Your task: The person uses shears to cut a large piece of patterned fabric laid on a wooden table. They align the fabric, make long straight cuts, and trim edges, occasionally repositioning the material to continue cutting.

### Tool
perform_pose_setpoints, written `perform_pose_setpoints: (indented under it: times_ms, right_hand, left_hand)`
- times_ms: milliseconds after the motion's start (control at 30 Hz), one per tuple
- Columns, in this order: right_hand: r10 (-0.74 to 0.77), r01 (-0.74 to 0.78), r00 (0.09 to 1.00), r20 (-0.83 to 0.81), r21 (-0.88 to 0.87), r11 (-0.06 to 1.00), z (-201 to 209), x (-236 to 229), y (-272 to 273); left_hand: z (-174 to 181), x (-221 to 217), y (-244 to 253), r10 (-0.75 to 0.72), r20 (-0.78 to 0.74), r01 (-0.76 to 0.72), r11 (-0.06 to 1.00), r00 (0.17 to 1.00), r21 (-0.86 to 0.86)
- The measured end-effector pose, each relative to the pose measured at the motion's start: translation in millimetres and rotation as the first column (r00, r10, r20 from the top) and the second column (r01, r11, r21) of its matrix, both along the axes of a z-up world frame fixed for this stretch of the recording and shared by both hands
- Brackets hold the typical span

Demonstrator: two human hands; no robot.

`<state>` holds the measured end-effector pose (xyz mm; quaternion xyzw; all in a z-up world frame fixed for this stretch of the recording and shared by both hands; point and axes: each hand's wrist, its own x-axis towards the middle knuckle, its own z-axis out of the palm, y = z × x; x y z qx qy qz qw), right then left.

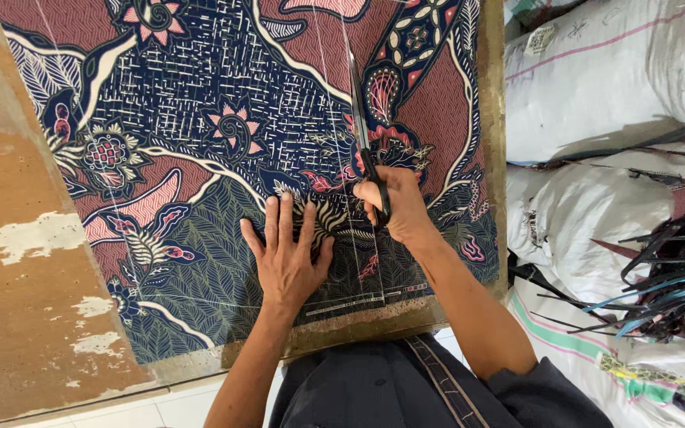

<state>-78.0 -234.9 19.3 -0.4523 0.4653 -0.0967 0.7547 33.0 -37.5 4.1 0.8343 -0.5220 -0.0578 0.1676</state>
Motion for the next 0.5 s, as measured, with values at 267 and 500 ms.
perform_pose_setpoints:
  times_ms: [267,500]
  right_hand:
    - [0.030,-0.032,0.996,-0.080,-0.024,0.999,5,16,-19]
    - [0.025,-0.025,1.000,0.007,-0.021,0.999,-3,22,-27]
  left_hand:
    - [1,0,-1,0.003,0.006,-0.003,1.000,1.000,-0.010]
    - [1,1,-2,0.004,-0.003,-0.004,1.000,1.000,-0.016]
